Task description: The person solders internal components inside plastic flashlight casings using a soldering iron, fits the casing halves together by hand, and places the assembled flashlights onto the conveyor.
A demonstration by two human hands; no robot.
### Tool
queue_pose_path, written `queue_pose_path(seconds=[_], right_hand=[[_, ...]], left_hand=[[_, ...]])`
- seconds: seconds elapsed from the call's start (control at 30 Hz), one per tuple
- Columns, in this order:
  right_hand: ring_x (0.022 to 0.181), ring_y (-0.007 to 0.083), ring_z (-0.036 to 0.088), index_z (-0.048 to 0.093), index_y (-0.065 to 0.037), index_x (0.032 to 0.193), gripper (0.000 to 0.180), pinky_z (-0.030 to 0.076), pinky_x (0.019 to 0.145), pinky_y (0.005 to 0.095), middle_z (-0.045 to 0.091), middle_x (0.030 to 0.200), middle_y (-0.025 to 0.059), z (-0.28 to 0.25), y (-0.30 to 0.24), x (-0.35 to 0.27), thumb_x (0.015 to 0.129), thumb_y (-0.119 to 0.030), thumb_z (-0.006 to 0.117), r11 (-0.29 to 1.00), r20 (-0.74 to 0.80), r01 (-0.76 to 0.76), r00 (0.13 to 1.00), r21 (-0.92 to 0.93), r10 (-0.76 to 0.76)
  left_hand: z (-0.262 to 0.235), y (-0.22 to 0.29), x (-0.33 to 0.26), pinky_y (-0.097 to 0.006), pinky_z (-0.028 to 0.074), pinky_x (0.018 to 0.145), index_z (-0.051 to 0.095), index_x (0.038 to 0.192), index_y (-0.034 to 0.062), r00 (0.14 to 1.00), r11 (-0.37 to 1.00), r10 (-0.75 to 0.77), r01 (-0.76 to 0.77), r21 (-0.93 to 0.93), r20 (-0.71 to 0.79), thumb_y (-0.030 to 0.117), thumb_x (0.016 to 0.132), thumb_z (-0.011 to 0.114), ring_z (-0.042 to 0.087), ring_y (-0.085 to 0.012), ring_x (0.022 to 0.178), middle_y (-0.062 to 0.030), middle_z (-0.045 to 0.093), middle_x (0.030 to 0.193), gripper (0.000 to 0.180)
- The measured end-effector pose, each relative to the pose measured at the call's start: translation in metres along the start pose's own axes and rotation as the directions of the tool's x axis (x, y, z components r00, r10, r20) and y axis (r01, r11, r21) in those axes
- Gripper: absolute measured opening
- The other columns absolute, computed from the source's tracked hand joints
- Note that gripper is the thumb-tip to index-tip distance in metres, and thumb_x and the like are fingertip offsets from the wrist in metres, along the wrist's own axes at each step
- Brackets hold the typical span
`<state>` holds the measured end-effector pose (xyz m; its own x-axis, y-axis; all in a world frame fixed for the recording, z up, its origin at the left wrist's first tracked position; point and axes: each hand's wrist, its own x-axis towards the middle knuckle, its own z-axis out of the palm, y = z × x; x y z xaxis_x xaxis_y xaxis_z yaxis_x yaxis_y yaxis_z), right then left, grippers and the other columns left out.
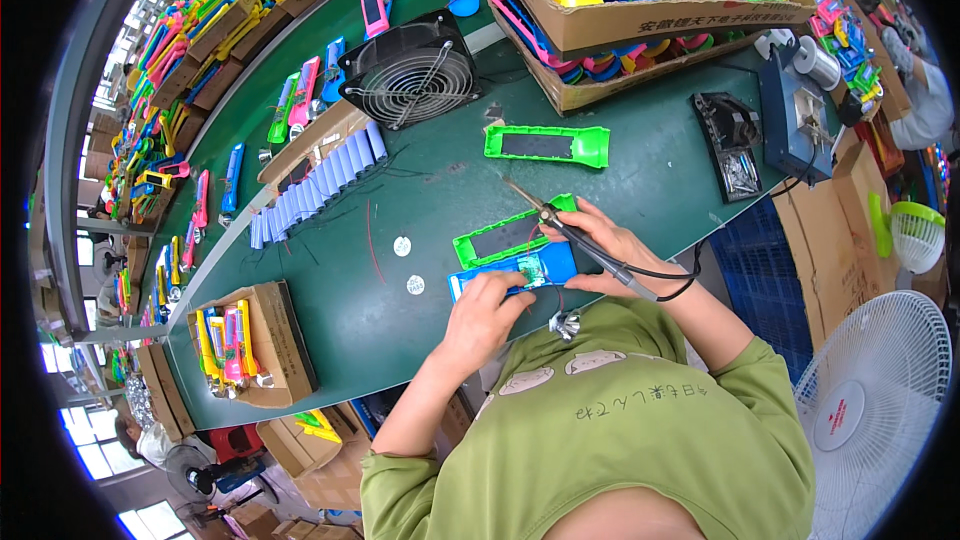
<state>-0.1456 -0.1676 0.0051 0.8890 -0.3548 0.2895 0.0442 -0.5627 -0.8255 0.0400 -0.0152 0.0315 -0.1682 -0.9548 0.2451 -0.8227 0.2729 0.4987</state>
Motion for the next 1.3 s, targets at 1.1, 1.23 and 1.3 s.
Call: queue_pose_path(seconds=[1.1, 1.23, 1.3], right_hand=[[0.061, 0.0131, 0.06, 0.055, 0.005, 0.091, 0.016, 0.049, 0.052, 0.0221, 0.06, 0.076, 0.0086, -0.012, 0.023, -0.012, 0.078, -0.003, 0.062, 0.741, -0.316, -0.345, 0.742, 0.576, 0.592], [0.061, 0.0133, 0.061, 0.055, 0.005, 0.091, 0.016, 0.049, 0.052, 0.0221, 0.061, 0.076, 0.0089, -0.011, 0.02, -0.011, 0.078, -0.003, 0.062, 0.733, -0.331, -0.313, 0.738, 0.604, 0.588], [0.061, 0.0134, 0.061, 0.055, 0.005, 0.091, 0.016, 0.049, 0.051, 0.0221, 0.061, 0.076, 0.0093, -0.011, 0.02, -0.011, 0.079, -0.003, 0.062, 0.724, -0.333, -0.314, 0.729, 0.614, 0.598]], left_hand=[[0.033, -0.009, 0.063, -0.038, 0.046, 0.055, 0.063, 0.072, 0.0046, 0.889, 0.889, -0.421, 0.444, 0.114, -0.18, 0.006, 0.07, 0.06, 0.057, -0.0287, 0.058, -0.0113, 0.056, 0.068, 0.004], [0.032, -0.009, 0.063, -0.038, 0.046, 0.055, 0.063, 0.072, 0.0046, 0.894, 0.89, -0.416, 0.438, 0.127, -0.163, 0.006, 0.07, 0.06, 0.057, -0.0289, 0.058, -0.0115, 0.056, 0.068, 0.004], [0.032, -0.009, 0.063, -0.038, 0.047, 0.055, 0.063, 0.072, 0.0046, 0.897, 0.892, -0.415, 0.434, 0.127, -0.155, 0.006, 0.07, 0.06, 0.057, -0.0289, 0.058, -0.0115, 0.056, 0.069, 0.004]])
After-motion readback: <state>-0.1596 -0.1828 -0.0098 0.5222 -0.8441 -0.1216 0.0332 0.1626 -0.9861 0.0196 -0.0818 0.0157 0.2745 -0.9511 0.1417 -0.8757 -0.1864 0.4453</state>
